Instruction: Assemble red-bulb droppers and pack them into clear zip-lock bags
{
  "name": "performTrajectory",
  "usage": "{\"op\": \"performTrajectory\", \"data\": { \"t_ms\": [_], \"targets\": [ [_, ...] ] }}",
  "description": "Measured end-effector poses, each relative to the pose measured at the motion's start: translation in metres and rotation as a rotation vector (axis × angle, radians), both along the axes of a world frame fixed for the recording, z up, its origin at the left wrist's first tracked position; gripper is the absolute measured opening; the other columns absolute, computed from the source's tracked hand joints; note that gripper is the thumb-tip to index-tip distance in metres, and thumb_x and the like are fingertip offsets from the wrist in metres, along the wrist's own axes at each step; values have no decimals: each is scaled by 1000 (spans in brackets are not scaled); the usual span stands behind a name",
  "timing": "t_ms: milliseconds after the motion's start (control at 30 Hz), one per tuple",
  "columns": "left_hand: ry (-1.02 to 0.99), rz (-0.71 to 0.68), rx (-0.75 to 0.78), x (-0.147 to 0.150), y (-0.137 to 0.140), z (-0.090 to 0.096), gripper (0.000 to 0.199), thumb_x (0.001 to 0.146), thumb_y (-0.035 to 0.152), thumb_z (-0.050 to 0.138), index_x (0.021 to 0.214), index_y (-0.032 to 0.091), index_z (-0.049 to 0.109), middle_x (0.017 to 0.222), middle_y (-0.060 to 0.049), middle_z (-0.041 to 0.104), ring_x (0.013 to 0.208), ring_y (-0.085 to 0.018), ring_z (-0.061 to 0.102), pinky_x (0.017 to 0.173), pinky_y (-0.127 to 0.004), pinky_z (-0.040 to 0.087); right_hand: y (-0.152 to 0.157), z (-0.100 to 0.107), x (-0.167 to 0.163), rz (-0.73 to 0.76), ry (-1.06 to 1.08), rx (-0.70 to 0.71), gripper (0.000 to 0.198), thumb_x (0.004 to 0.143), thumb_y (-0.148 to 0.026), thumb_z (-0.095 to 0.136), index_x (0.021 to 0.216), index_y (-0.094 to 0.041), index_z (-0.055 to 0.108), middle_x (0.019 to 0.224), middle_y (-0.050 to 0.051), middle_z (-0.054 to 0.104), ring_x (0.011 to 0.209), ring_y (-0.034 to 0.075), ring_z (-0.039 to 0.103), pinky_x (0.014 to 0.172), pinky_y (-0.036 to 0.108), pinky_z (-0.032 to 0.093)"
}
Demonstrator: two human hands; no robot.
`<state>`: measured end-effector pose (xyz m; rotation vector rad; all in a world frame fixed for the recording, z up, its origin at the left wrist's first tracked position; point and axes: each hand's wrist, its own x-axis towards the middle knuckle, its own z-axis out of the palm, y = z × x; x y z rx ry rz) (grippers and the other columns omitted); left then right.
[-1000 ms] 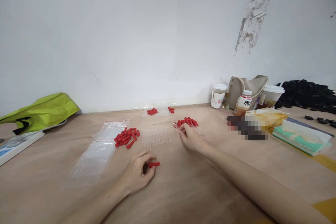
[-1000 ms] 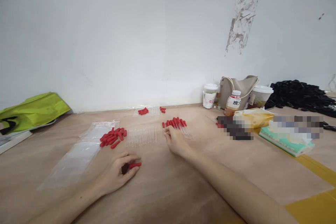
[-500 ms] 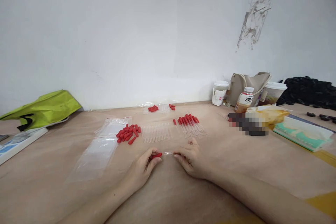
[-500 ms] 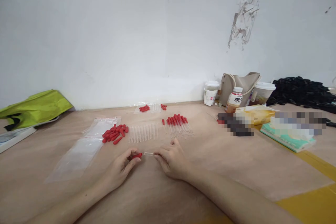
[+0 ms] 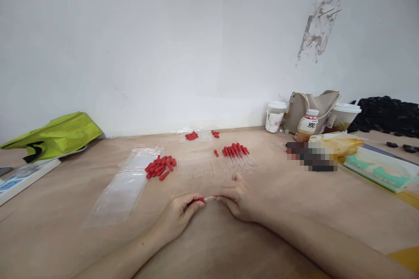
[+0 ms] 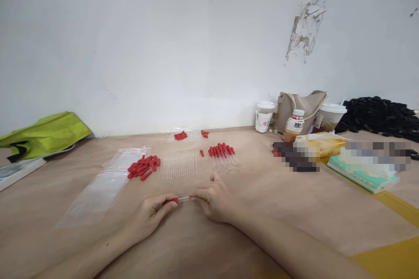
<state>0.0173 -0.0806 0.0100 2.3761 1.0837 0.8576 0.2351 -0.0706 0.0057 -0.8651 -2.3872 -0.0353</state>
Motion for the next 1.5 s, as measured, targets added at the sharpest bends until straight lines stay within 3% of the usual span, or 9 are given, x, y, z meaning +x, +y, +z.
{"op": "performTrajectory", "data": {
  "t_ms": [233, 433, 667, 900, 967, 1100, 1233, 1333, 1500],
  "targets": [
    [80, -62, 48, 0, 1, -3, 21, 88, 28, 42, 83, 20, 60, 75, -1, 62, 71, -14, 56, 65, -23, 41, -5, 4, -3, -31, -65, 23, 20, 80, -18, 44, 81, -22, 63, 66, 1, 63, 60, 11, 48, 68, 31, 20],
    [116, -67, 105, 0, 2, -6, 17, 87, 27, 44, 82, 19, 58, 75, -1, 60, 69, -14, 55, 63, -23, 41, -15, 0, -16, -119, -42, -76, 20, 81, -19, 43, 68, -19, 59, 62, 0, 64, 53, 10, 44, 66, 29, 21],
    [109, -84, 119, 0, 3, -4, 15, 86, 26, 44, 83, 18, 57, 75, -1, 59, 68, -13, 54, 62, -23, 41, -15, -3, -21, -120, -7, -130, 21, 83, -21, 42, 69, -19, 58, 65, -1, 64, 55, 9, 45, 65, 28, 22],
    [116, -35, 130, -3, 6, -3, 20, 86, 31, 46, 79, 19, 60, 69, -1, 59, 61, -13, 53, 57, -23, 41, -14, 11, -14, -99, -122, 49, 20, 82, -26, 46, 72, -20, 62, 72, 3, 61, 72, 14, 48, 66, 31, 23],
    [111, -24, 153, -5, 7, -3, 17, 85, 32, 48, 85, 20, 60, 73, -1, 61, 65, -14, 55, 61, -24, 42, -15, 16, -11, -98, -195, 83, 18, 80, -24, 48, 70, -19, 62, 72, 5, 61, 73, 15, 49, 66, 32, 23],
    [68, 143, 284, -20, 20, -2, 33, 80, 36, 54, 109, 22, 50, 95, -5, 60, 86, -20, 55, 75, -31, 43, 2, 24, 0, -251, -134, -51, 18, 76, -20, 49, 66, -18, 63, 68, 4, 63, 68, 16, 52, 65, 31, 28],
    [151, 406, 465, -44, 44, -1, 25, 78, 36, 54, 98, 21, 56, 96, -6, 59, 91, -24, 51, 79, -36, 39, 43, 30, 12, -567, 177, -341, 27, 79, -31, 46, 61, -18, 61, 64, 2, 63, 58, 13, 54, 56, 25, 32],
    [255, 567, 516, -59, 57, 2, 21, 76, 36, 54, 91, 22, 60, 93, -5, 59, 89, -25, 51, 76, -37, 37, 71, 30, 11, -763, 231, -359, 33, 79, -38, 44, 57, -18, 59, 64, 2, 63, 61, 14, 55, 62, 27, 34],
    [381, 679, 478, -72, 62, 6, 23, 76, 43, 52, 82, 24, 63, 89, -4, 58, 86, -25, 49, 72, -37, 35, 97, 20, -5, -901, 88, -317, 35, 81, -38, 40, 63, -17, 62, 69, 6, 65, 70, 18, 57, 76, 34, 30]
  ]
}}
